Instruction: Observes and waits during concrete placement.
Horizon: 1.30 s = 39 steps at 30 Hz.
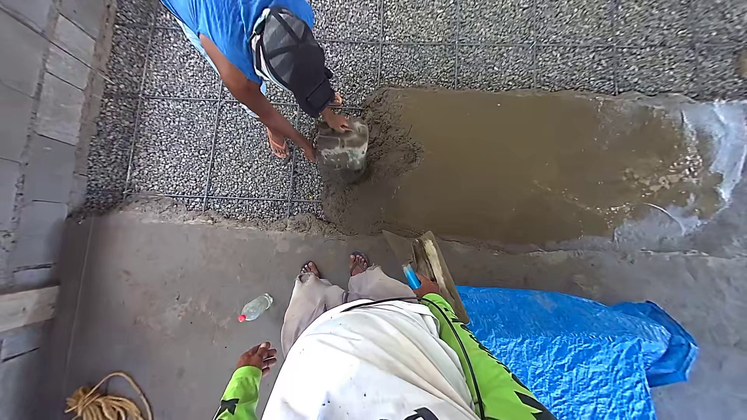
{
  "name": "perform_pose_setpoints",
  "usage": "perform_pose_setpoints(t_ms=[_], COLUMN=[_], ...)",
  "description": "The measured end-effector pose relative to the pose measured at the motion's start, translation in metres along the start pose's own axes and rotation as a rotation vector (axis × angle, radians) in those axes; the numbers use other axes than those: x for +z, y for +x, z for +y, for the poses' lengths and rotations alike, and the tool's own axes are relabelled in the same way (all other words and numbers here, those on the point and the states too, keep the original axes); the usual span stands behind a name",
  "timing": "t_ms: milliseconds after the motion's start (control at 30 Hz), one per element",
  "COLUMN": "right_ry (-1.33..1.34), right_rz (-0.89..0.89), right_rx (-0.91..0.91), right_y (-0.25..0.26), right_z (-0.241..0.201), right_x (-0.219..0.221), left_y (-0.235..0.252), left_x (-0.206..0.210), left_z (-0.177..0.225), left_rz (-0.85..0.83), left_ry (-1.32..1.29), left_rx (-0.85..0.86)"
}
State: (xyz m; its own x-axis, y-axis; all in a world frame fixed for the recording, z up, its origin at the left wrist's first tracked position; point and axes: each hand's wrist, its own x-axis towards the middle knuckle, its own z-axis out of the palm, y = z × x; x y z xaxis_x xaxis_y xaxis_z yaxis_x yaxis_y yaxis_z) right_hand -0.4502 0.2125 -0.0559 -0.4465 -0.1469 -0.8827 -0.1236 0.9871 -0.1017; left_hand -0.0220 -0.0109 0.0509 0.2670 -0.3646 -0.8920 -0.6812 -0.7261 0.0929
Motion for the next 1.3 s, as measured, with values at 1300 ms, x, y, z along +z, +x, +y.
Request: perform_pose_setpoints(t_ms=[1300], right_ry=[-0.069], right_rz=[-0.009], right_rx=[0.035], right_y=[-0.004], right_z=[0.017], right_x=[-0.005], left_y=[0.023], left_x=[0.013], left_z=[-0.02], left_rz=[0.076], left_ry=[-0.101], left_rx=[-0.18])
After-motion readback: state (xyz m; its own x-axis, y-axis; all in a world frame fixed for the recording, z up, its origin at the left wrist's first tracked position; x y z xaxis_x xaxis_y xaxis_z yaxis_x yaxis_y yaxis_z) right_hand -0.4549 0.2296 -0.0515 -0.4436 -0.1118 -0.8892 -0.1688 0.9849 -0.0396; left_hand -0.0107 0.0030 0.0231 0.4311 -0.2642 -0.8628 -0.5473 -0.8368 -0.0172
